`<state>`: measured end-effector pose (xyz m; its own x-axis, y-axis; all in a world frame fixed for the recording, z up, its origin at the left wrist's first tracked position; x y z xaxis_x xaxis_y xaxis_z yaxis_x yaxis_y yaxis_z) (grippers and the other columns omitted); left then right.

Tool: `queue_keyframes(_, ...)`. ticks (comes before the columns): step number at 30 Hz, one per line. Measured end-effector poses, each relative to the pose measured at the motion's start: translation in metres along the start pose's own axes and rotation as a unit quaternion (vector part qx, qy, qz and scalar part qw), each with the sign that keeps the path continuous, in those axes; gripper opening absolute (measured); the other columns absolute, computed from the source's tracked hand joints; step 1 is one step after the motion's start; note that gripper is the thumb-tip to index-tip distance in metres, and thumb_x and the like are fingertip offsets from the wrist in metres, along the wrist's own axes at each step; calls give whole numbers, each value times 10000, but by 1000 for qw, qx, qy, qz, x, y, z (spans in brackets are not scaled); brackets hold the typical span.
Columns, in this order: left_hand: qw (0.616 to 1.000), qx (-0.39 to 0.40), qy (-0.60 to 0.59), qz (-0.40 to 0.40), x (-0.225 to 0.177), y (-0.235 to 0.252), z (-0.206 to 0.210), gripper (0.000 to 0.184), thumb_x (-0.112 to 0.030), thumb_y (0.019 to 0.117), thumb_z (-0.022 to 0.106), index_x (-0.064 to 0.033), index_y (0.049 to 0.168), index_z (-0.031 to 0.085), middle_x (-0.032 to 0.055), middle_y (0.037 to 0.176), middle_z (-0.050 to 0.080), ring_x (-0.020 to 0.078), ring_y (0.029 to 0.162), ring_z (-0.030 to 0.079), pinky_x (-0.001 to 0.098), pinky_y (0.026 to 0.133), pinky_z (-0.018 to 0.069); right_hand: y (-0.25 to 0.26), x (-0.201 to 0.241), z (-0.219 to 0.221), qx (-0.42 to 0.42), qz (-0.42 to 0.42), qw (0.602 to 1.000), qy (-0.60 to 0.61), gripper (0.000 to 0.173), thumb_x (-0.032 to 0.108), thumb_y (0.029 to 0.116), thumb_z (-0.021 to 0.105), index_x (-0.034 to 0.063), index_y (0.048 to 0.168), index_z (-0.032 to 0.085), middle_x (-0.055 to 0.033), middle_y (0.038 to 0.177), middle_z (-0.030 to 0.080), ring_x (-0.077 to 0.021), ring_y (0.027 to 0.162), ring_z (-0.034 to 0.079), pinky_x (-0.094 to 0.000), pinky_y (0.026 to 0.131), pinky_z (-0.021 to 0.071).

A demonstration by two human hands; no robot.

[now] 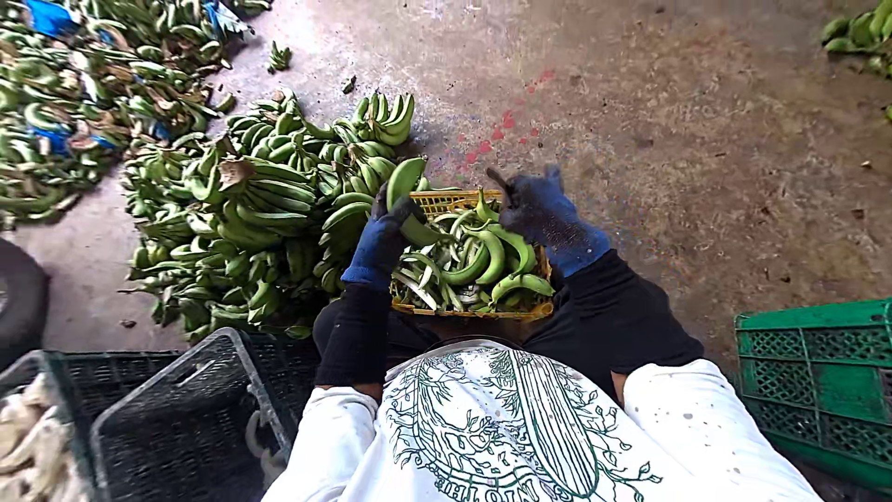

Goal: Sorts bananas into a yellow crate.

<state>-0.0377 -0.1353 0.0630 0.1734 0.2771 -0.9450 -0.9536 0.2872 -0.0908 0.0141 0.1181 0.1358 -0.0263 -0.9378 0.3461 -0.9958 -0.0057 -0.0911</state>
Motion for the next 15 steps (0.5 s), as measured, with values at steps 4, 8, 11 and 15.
queue_keyframes(4, 984, -141, -107, 21, 7, 0, -22, 644, -155, 934, 718, -111, 1487, 390, 180, 1119, 667, 315, 917, 710, 502, 773, 632, -9, 56, 63, 105, -42, 990, 83, 298, 256, 892, 705, 50, 1108, 715, -167, 959, 711, -361, 939, 688, -635, 871, 526)
queue_keyframes(8, 965, -201, -164, 38, 16, -9, -27, 614, -135, 947, 671, -106, 1476, 361, 178, 1142, 647, 297, 932, 704, 469, 781, 626, -7, 81, 118, 148, -14, 962, 231, 258, 182, 894, 722, 7, 1080, 689, -170, 916, 697, -317, 835, 689, -560, 766, 563)
queue_keyframes(11, 952, -250, -169, 55, 22, -15, -27, 677, -132, 934, 699, -99, 1504, 336, 177, 1134, 643, 276, 911, 696, 448, 787, 618, 2, 94, 130, 151, 7, 945, 289, 173, 143, 889, 724, 17, 996, 676, -123, 832, 680, -255, 748, 663, -506, 714, 547)
queue_keyframes(15, 942, -265, -195, 65, 23, -19, -27, 631, -135, 951, 675, -95, 1494, 355, 173, 1149, 638, 272, 939, 687, 456, 802, 613, 5, 98, 145, 125, -51, 927, 350, 196, 152, 922, 692, -38, 963, 659, -156, 790, 682, -250, 675, 668, -458, 640, 567)
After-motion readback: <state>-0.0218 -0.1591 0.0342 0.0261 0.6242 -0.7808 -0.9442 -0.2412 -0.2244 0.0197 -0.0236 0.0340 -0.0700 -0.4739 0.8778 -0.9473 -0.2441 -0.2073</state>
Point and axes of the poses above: each hand's wrist, its own y-axis towards the middle knuckle, its own z-axis out of the palm, x = y × z, the point moved 3 cm from there along y, towards the middle knuckle
